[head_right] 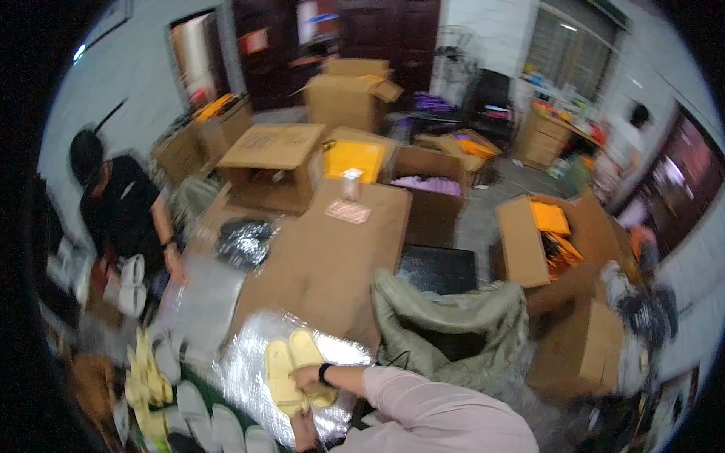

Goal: Packing various slippers and shoes into plastic bags and boxes in a manufacturing environment.

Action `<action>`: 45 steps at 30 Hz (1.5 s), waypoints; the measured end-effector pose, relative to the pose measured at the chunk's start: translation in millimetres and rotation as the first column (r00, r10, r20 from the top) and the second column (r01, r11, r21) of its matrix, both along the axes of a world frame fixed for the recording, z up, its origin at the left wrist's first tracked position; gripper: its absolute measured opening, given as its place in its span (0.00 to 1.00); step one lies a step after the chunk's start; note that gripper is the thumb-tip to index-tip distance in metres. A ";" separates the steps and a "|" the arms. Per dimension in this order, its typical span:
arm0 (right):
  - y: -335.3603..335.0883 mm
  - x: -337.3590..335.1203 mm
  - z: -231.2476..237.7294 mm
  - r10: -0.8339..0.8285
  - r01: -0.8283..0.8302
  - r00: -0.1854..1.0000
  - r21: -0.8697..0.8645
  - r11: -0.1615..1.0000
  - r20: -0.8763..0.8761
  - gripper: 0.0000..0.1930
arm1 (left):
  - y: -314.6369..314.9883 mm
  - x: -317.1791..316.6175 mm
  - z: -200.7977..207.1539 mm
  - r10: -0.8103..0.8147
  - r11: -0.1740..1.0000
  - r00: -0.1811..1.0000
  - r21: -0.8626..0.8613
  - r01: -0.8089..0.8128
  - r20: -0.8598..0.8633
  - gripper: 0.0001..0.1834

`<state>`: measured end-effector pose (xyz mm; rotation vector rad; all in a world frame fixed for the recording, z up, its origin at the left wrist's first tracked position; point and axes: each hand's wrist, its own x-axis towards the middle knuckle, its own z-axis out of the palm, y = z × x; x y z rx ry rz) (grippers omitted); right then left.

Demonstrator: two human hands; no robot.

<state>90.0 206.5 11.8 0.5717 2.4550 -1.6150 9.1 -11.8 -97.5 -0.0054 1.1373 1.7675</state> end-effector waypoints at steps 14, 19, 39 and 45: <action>-25.2 53.5 97.9 -0.642 0.591 0.731 -0.257 0.765 -0.232 0.27 | 21.4 15.3 94.7 -0.317 0.634 -0.624 -0.649 0.421 -0.714 0.29; -55.8 105.4 93.6 -0.726 0.642 0.688 -0.447 0.623 -0.023 0.32 | 32.7 26.6 113.5 -0.599 0.432 -0.683 -0.887 0.163 -0.418 0.23; -98.1 141.5 85.4 -0.850 0.720 0.528 -0.535 0.442 0.008 0.22 | 108.9 30.4 63.2 -0.512 0.744 0.248 -0.279 0.607 -0.822 0.22; -92.6 157.4 48.8 -0.729 0.721 0.600 -0.172 0.671 -0.330 0.18 | 44.7 -16.2 24.0 -0.533 0.842 0.165 -0.498 0.208 -0.830 0.17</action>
